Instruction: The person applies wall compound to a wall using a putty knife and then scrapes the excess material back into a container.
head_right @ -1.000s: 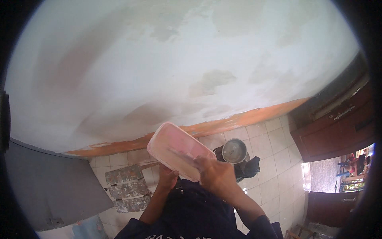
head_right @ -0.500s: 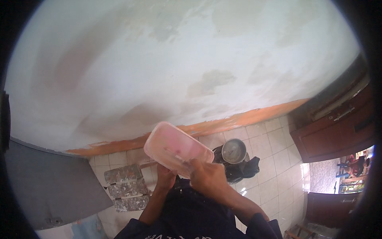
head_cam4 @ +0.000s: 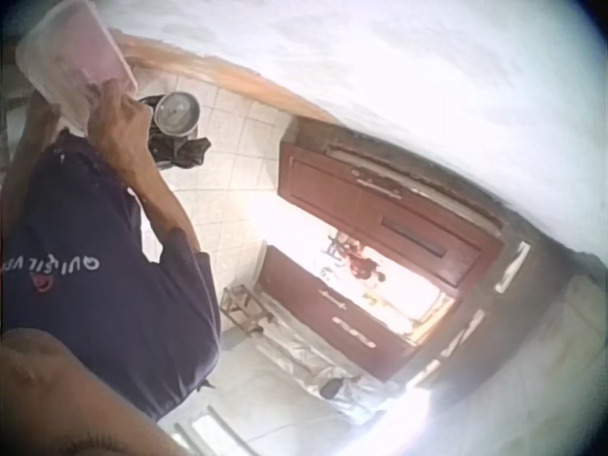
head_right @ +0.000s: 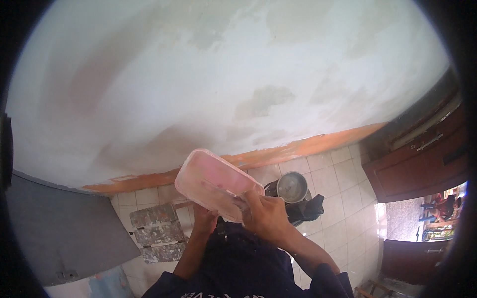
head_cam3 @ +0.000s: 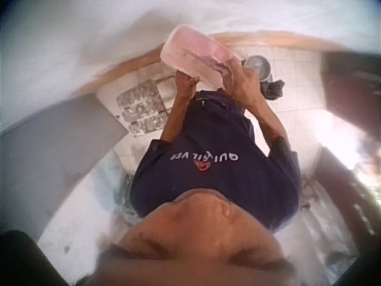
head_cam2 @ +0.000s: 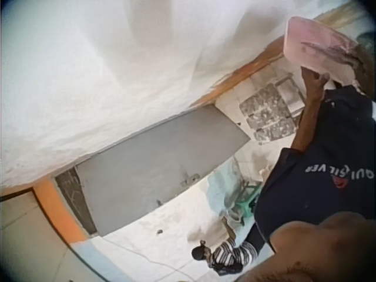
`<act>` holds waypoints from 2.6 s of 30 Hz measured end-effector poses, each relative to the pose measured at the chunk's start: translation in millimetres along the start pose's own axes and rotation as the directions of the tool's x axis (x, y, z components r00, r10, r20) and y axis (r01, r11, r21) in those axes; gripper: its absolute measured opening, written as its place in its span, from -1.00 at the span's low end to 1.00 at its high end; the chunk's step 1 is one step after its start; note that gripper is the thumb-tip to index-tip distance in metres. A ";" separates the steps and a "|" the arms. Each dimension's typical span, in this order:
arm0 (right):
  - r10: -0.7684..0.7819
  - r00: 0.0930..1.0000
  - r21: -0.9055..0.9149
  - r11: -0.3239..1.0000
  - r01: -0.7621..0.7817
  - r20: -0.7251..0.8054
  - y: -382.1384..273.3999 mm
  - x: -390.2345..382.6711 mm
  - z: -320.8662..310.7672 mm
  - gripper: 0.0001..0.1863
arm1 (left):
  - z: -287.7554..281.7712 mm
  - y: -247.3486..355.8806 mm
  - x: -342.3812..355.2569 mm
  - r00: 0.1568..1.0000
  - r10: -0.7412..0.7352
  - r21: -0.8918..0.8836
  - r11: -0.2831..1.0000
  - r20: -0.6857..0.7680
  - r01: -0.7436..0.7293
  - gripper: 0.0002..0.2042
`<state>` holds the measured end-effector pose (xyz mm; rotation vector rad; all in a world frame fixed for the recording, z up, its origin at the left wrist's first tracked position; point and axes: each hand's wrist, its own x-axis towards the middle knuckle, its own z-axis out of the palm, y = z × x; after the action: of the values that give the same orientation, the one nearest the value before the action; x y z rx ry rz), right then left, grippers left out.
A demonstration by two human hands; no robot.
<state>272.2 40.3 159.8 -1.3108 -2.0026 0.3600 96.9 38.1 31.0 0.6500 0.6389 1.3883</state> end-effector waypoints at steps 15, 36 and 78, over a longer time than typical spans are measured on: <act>0.012 1.000 0.079 0.997 -0.013 0.003 -13.9 4.2 -7.0 -0.80 | -3.3 -0.4 -1.6 1.000 0.015 -0.025 1.000 -0.003 -0.015 -0.19; -0.149 0.968 -0.050 0.985 0.162 0.203 -18.4 2.2 6.6 -0.80 | 8.5 9.4 -7.3 0.998 0.057 0.041 0.998 -0.017 -0.056 -0.23; -0.157 0.987 -0.026 0.987 0.158 0.024 -9.1 9.9 7.7 -0.78 | -2.2 7.0 2.2 0.999 0.054 0.024 0.998 -0.001 -0.054 -0.15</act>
<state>258.2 46.0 163.5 -1.1597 -2.1206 0.2744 90.8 40.9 34.7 0.6898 0.6435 1.4334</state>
